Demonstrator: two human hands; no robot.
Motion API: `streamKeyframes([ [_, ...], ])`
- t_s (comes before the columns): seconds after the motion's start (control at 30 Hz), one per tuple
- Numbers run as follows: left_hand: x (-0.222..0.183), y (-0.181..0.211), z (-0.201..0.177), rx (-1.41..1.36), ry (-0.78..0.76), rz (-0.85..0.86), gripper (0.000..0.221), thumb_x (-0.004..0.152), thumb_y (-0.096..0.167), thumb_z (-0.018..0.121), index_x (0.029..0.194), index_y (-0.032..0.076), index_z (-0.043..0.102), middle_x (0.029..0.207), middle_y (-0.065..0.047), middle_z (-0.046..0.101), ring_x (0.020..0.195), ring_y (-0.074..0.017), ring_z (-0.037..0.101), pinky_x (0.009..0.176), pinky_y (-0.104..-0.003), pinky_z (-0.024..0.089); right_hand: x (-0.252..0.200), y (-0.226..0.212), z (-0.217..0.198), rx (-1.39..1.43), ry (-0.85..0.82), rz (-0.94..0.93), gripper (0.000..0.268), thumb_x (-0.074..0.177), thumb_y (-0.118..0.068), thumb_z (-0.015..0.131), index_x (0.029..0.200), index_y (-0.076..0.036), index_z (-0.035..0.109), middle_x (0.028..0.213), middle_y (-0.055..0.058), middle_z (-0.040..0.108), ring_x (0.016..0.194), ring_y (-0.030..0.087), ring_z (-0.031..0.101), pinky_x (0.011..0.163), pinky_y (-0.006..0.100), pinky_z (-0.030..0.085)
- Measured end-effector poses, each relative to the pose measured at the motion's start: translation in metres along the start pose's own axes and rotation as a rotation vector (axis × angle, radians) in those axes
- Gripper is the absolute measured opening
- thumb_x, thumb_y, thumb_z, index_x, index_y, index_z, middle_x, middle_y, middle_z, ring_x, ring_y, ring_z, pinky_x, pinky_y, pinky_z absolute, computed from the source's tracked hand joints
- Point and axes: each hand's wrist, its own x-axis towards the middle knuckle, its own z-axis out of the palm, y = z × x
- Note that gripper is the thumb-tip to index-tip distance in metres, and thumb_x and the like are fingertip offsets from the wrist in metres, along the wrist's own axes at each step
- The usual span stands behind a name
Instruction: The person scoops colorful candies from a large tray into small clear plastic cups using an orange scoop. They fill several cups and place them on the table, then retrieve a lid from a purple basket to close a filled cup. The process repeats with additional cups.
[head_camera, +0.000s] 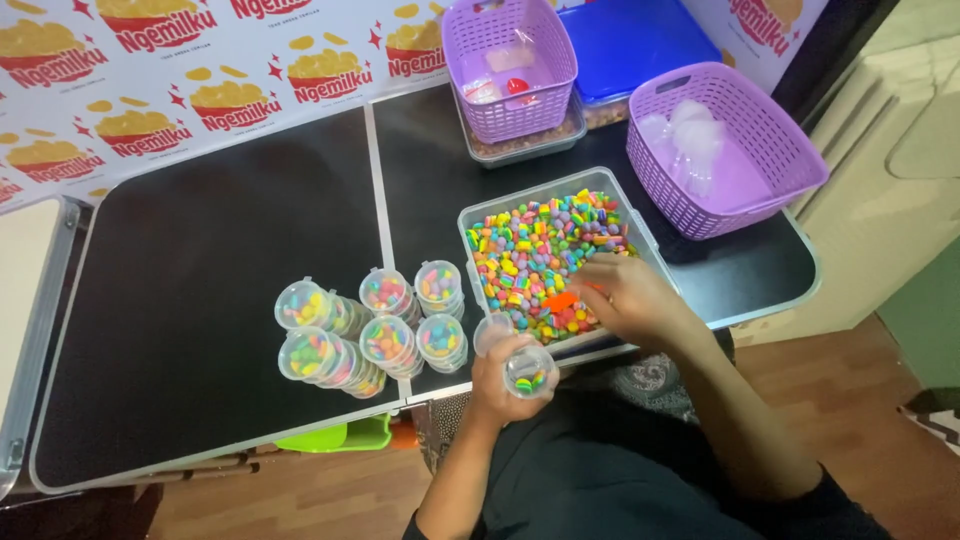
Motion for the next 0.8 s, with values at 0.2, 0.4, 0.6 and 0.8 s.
streamKeyframes([
  [0.2,0.001,0.000,-0.002,0.054,0.006,0.015,0.049,0.067,0.032,0.085,0.107,0.007,0.072,0.088,-0.002,0.076,0.070,-0.0213,0.073,0.073,-0.031,0.061,0.003,-0.010,0.002,-0.029,-0.145,0.258,0.021,0.095,-0.025,0.059,0.097,-0.011,0.074,0.088,0.017,0.074,0.096,0.041,0.071,0.086,0.045,0.056],
  [0.4,0.008,0.008,-0.002,0.034,0.011,0.041,0.044,0.071,0.029,0.084,0.108,0.007,0.072,0.092,-0.003,0.074,0.067,-0.0210,0.072,0.071,-0.032,0.060,0.009,-0.025,-0.009,-0.018,-0.172,0.377,0.028,0.098,-0.031,0.057,0.100,-0.012,0.077,0.094,0.016,0.077,0.101,0.039,0.071,0.088,0.047,0.055],
  [0.6,0.000,0.003,-0.001,-0.014,0.004,0.008,0.051,0.070,0.032,0.086,0.109,0.004,0.071,0.088,-0.005,0.076,0.071,-0.0219,0.073,0.074,-0.032,0.060,0.009,-0.034,-0.014,0.043,-0.152,0.449,0.032,0.097,-0.035,0.058,0.089,-0.008,0.073,0.071,0.021,0.068,0.082,0.046,0.068,0.075,0.050,0.051],
  [0.8,-0.021,-0.015,0.003,-0.024,0.020,-0.051,0.076,0.065,0.046,0.089,0.121,-0.002,0.070,0.089,-0.010,0.071,0.083,-0.0246,0.073,0.083,-0.035,0.059,-0.006,-0.017,-0.017,0.236,-0.062,0.557,0.032,0.094,-0.036,0.062,0.071,-0.014,0.070,0.050,0.005,0.051,0.058,0.022,0.054,0.062,0.037,0.046],
])
